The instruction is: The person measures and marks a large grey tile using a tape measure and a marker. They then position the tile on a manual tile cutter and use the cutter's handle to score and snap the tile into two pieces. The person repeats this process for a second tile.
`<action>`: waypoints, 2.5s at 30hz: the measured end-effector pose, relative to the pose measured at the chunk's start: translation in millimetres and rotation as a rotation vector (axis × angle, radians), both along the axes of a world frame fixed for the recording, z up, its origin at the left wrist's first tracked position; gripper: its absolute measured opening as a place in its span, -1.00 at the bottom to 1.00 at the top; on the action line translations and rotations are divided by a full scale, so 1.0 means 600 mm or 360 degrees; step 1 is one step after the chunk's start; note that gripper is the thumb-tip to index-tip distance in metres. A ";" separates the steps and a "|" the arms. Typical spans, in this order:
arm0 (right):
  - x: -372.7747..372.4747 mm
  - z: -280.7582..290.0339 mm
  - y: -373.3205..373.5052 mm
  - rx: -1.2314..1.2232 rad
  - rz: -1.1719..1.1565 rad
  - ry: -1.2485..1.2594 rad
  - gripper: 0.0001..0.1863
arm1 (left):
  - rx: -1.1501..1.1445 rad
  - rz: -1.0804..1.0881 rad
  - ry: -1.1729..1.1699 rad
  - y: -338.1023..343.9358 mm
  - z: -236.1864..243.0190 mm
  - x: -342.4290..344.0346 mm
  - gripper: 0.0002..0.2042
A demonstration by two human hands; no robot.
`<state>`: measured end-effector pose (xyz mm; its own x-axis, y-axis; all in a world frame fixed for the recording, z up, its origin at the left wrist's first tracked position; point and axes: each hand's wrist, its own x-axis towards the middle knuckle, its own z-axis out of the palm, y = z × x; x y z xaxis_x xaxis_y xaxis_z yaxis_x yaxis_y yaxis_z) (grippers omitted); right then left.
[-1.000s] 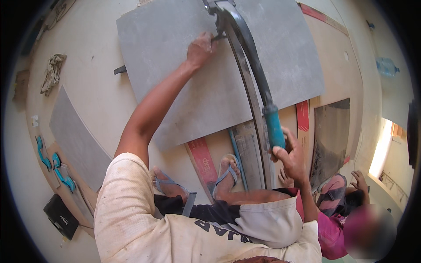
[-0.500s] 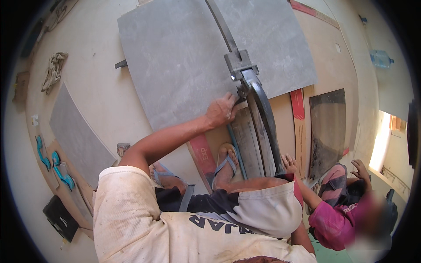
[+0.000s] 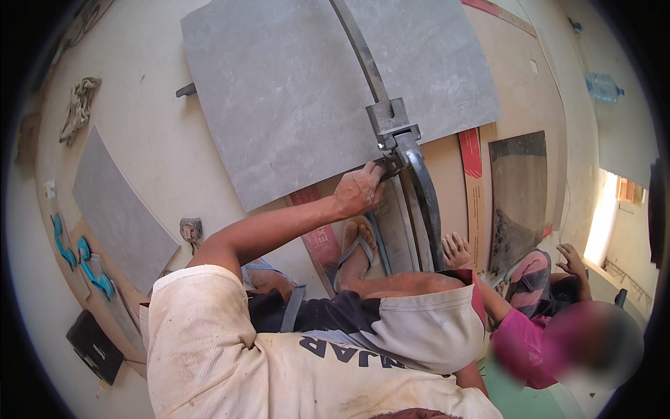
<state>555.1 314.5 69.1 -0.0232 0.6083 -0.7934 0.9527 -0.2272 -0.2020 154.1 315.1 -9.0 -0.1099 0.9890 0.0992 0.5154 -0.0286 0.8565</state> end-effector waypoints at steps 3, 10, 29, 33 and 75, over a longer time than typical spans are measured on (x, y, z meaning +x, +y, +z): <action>-0.005 -0.001 0.008 0.0012 0.0036 -0.0006 -0.52 | -0.0013 0.0011 0.0029 -0.001 -0.003 -0.002 -0.77; 0.011 -0.008 0.013 0.0023 0.0101 -0.0038 -0.54 | -0.0076 0.0020 -0.0011 -0.005 -0.007 0.001 -0.75; -0.742 0.116 0.370 0.0642 0.0684 0.0619 -0.78 | -0.0236 0.0975 0.0638 0.432 -0.072 -0.594 -0.72; -0.864 0.141 0.442 0.0457 0.0608 0.0576 -0.76 | -0.0232 0.1129 0.0735 0.508 -0.090 -0.696 -0.73; -0.897 0.273 0.465 0.0264 0.0459 0.0918 -0.76 | 0.0301 0.1197 0.0692 0.517 -0.101 -0.736 -0.71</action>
<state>16.8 593.4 232.8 -0.5959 0.6271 -0.5016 0.6994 0.0983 -0.7079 -287.6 625.0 -69.4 -0.6385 0.6329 0.4379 0.7333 0.3276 0.5957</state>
